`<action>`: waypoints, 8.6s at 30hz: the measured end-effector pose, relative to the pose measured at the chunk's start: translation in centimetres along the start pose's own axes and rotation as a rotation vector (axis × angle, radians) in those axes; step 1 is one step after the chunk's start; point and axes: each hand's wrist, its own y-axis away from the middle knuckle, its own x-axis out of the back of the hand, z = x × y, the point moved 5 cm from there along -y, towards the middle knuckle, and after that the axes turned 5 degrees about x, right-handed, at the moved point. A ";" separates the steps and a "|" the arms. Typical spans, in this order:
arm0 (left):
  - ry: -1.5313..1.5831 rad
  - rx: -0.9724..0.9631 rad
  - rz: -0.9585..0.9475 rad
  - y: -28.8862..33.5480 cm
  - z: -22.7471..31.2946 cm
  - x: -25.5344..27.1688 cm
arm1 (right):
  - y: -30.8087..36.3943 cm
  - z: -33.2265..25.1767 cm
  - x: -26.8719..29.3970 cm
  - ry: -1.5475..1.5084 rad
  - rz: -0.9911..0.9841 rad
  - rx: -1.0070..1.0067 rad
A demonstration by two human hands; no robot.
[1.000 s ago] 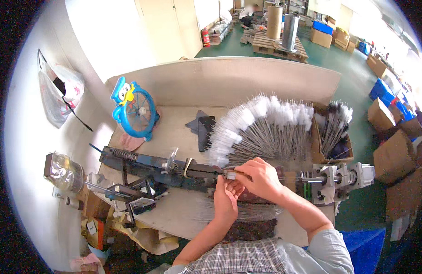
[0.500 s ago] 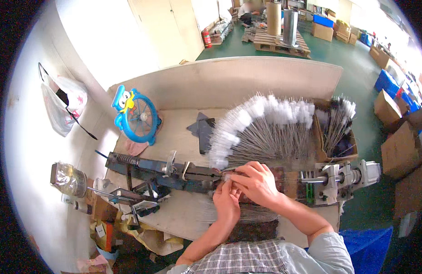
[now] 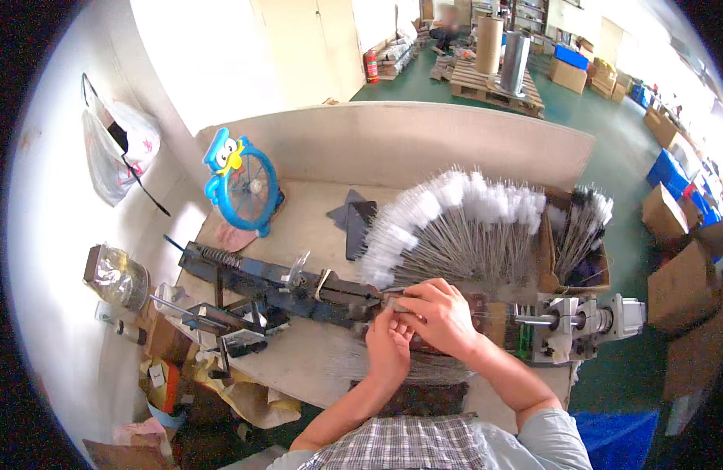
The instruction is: The person assembles small industrial or cosmetic brushes using an assembly machine, combining brush bristles, metal wires, and component stems from boxes into finished brushes.
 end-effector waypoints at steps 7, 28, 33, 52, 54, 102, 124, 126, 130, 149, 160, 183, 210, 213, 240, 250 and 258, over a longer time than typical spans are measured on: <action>0.010 0.007 0.033 0.6 0.4 -0.8 | 0.0 -0.2 -0.3 0.013 0.075 -0.054; -0.057 -0.103 0.036 0.6 0.4 -1.1 | 1.1 0.0 0.7 0.147 0.071 0.012; -0.076 -0.097 0.022 0.3 0.2 -1.0 | 1.1 0.4 0.6 0.112 0.051 -0.007; -0.078 -0.002 -0.039 1.0 0.5 -0.5 | 3.1 0.0 1.9 0.250 -0.106 -0.098; -0.159 -0.009 -0.095 0.8 0.3 -0.3 | 3.0 0.2 2.6 0.193 -0.090 -0.124; -0.033 0.339 -0.128 5.3 0.6 -4.5 | 17.6 5.4 1.5 0.028 -0.725 -0.512; -1.323 -0.238 -0.677 2.6 -2.4 -7.8 | 10.9 1.3 22.8 0.459 0.142 -0.788; -1.472 -0.443 -0.676 1.6 -5.8 -9.7 | 9.8 1.8 20.2 0.457 0.081 -0.421; -1.937 -0.774 -0.685 -0.1 -8.1 -11.1 | 8.3 4.2 14.2 0.155 0.014 -0.352; -1.585 -0.551 -0.125 5.8 5.2 2.6 | -0.7 1.9 1.1 -0.173 -0.146 0.157; -0.396 0.094 0.157 2.7 7.3 4.6 | -3.1 1.2 -3.9 0.032 -0.242 -0.045; -1.351 -0.219 -0.014 -0.9 3.5 4.9 | 4.6 3.4 -5.7 -0.021 -0.035 -0.067; -0.199 -0.219 0.397 3.3 14.3 19.0 | 4.6 4.2 -7.2 -0.049 -0.376 -0.261; -0.155 -0.131 0.364 1.7 15.9 18.4 | 4.5 4.3 -7.2 -0.079 -0.358 -0.253; -0.573 0.002 -0.169 0.9 -0.4 -1.3 | 3.7 4.4 4.4 -0.185 -0.128 -0.344; -0.746 -0.025 -0.141 -0.5 -2.6 -2.0 | 4.8 4.9 5.8 -0.372 -0.114 -0.287; -0.505 -0.190 0.083 0.3 1.3 0.3 | 0.8 2.0 4.8 0.063 0.082 0.013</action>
